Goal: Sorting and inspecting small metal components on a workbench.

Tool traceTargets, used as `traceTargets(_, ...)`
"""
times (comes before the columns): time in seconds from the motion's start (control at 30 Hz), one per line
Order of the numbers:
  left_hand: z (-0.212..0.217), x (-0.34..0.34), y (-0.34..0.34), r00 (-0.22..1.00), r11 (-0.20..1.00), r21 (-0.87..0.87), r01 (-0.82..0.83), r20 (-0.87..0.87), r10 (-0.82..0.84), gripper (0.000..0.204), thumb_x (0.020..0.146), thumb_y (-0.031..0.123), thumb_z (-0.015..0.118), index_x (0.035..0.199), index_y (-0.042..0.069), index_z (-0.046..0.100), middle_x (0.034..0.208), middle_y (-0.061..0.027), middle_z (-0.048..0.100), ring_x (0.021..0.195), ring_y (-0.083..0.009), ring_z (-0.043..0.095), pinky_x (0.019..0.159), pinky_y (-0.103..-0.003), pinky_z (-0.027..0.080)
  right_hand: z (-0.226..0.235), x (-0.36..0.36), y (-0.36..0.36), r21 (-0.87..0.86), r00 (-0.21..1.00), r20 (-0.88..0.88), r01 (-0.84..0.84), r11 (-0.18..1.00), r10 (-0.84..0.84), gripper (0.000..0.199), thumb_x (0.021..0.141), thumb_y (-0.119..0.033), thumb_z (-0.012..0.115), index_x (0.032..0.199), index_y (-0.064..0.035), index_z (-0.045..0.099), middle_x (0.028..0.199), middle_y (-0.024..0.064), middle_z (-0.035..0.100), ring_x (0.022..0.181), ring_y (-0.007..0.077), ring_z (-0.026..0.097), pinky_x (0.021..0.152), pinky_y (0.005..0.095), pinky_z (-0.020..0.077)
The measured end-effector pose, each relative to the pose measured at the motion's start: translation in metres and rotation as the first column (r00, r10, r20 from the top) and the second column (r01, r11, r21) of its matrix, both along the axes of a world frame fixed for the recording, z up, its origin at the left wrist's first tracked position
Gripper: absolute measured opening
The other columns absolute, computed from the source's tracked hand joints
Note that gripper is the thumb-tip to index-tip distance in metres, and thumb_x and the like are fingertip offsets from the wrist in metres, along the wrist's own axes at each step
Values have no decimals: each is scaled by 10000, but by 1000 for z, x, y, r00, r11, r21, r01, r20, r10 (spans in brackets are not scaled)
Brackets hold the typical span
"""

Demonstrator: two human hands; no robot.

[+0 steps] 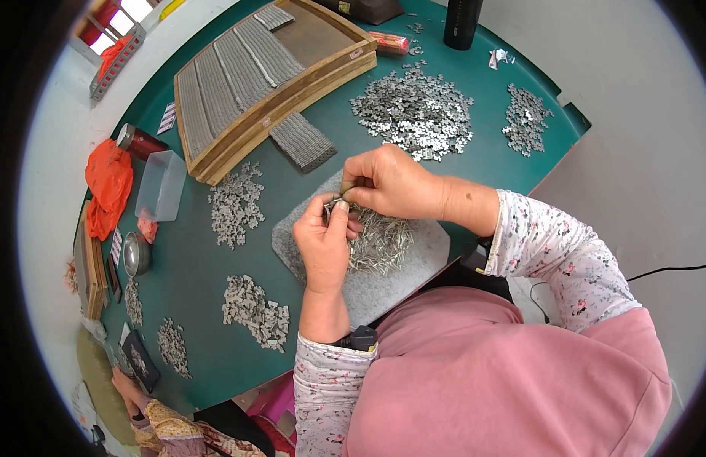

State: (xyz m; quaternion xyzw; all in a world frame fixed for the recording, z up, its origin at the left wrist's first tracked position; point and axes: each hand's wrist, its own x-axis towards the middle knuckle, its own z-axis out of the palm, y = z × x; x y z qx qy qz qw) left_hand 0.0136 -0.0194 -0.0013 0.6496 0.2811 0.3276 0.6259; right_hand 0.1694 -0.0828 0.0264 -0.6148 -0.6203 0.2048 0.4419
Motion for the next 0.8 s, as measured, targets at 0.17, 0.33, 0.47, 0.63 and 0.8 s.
traceTargets(0.17,-3,-2,7,983,948,-305,88,183,-32,92,909,34,542,947,-30,596,743,-88,643,579,-118,606,495,-206,462,0,-6,-5,205,977,193,52,977,-93,131,736,-52,685,837,2,622,722,124,598,630,300,615,572,361,495)
traceTargets(0.33,-1,-4,11,960,879,-444,172,274,-50,106,903,36,557,975,-29,598,773,-97,649,601,-151,621,512,-229,479,-1,-5,-10,315,961,275,-110,943,20,227,739,-62,690,943,-32,597,793,112,578,707,304,606,588,379,489)
traceTargets(0.47,-1,-4,12,945,837,-511,195,327,-21,119,905,59,579,989,-21,604,802,-96,650,614,-150,612,517,-231,469,2,-3,-8,304,960,278,-111,946,23,193,758,-132,677,910,-53,588,812,98,582,753,321,606,629,409,495)
traceTargets(0.63,0,-3,11,906,806,-567,168,411,100,117,903,66,589,984,-17,609,799,-85,648,594,-131,584,503,-218,438,7,-8,3,359,948,319,-127,924,6,255,731,-80,702,962,-48,596,770,89,542,683,293,587,577,375,477)
traceTargets(0.8,-6,-4,11,943,944,-330,-7,311,116,95,902,73,591,941,-10,620,744,-73,645,557,-118,570,488,-217,430,8,-6,7,186,978,199,-92,978,55,166,755,-110,695,888,-30,635,782,104,598,714,273,615,626,355,494)
